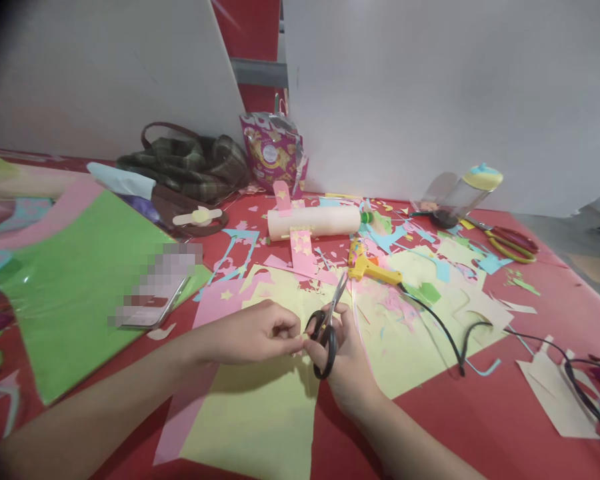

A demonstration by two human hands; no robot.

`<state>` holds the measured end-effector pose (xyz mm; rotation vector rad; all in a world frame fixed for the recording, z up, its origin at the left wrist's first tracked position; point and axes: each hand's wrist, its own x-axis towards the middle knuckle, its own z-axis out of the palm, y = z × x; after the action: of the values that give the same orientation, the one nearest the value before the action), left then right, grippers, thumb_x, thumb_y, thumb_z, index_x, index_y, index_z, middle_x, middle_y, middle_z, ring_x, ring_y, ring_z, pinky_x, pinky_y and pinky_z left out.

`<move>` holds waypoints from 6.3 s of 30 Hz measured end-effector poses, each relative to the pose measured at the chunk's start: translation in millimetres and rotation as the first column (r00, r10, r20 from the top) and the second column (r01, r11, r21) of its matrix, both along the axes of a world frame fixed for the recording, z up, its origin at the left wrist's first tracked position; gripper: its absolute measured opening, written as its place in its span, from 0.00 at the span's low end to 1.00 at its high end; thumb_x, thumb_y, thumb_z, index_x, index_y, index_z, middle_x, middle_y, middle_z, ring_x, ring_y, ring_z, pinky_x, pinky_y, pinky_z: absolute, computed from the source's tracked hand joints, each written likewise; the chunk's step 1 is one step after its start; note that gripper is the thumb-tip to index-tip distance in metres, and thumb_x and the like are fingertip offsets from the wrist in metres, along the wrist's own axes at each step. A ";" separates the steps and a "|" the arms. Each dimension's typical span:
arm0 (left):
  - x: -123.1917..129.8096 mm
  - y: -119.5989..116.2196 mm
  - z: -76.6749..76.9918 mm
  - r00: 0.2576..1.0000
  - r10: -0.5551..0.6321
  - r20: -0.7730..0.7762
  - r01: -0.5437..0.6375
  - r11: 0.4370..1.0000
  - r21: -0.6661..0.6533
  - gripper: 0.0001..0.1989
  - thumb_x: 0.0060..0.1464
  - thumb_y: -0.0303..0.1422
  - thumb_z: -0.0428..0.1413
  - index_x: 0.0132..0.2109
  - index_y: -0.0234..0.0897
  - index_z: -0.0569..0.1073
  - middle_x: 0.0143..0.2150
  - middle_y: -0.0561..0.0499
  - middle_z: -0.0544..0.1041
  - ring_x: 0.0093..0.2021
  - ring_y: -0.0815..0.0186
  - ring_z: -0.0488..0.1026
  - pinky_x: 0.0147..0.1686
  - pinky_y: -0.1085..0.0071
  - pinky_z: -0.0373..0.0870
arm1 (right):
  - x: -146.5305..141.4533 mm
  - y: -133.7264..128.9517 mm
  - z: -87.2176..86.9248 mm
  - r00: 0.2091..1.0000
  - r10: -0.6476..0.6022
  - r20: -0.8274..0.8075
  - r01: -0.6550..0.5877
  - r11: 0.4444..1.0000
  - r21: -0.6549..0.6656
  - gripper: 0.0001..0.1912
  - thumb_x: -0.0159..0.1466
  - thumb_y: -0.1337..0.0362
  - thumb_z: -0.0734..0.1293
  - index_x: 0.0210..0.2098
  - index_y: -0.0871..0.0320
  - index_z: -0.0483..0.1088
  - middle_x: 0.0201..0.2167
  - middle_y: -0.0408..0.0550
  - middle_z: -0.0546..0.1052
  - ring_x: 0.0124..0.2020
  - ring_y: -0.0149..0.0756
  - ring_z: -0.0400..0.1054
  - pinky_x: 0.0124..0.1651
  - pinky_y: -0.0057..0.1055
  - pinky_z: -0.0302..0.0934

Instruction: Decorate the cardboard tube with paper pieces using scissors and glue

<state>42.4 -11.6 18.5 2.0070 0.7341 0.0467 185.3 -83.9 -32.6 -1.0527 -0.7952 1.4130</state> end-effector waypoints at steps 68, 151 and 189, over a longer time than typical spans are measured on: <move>-6.1 9.7 13.7 0.967 0.241 0.078 -0.251 0.953 0.171 0.11 0.49 0.32 0.44 0.22 0.34 0.62 0.19 0.57 0.60 0.22 0.73 0.57 0.23 0.77 0.53 | -0.7 -7.9 4.8 0.927 0.375 0.022 -0.376 0.926 0.045 0.23 0.50 0.49 0.64 0.40 0.52 0.56 0.31 0.44 0.63 0.30 0.33 0.58 0.33 0.31 0.52; -2.0 6.0 1.0 0.928 0.331 0.172 -0.324 0.944 -0.070 0.13 0.50 0.35 0.45 0.25 0.33 0.68 0.19 0.57 0.59 0.22 0.73 0.56 0.21 0.76 0.52 | 0.8 -6.0 1.9 0.920 0.390 0.028 -0.391 0.917 0.082 0.16 0.56 0.52 0.61 0.37 0.53 0.54 0.26 0.40 0.62 0.22 0.26 0.57 0.26 0.27 0.53; 19.0 -19.3 -12.6 0.731 0.578 0.362 -0.397 0.792 -0.463 0.14 0.52 0.35 0.43 0.20 0.36 0.58 0.13 0.58 0.62 0.16 0.74 0.61 0.19 0.76 0.57 | -2.4 -8.5 5.3 0.934 0.318 0.164 -0.340 0.932 0.124 0.15 0.58 0.52 0.57 0.39 0.54 0.54 0.25 0.42 0.61 0.25 0.31 0.57 0.31 0.30 0.53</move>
<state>61.5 -30.9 5.9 1.3120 0.8547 0.6754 182.9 -92.4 -27.3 -0.9391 -1.2094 1.5416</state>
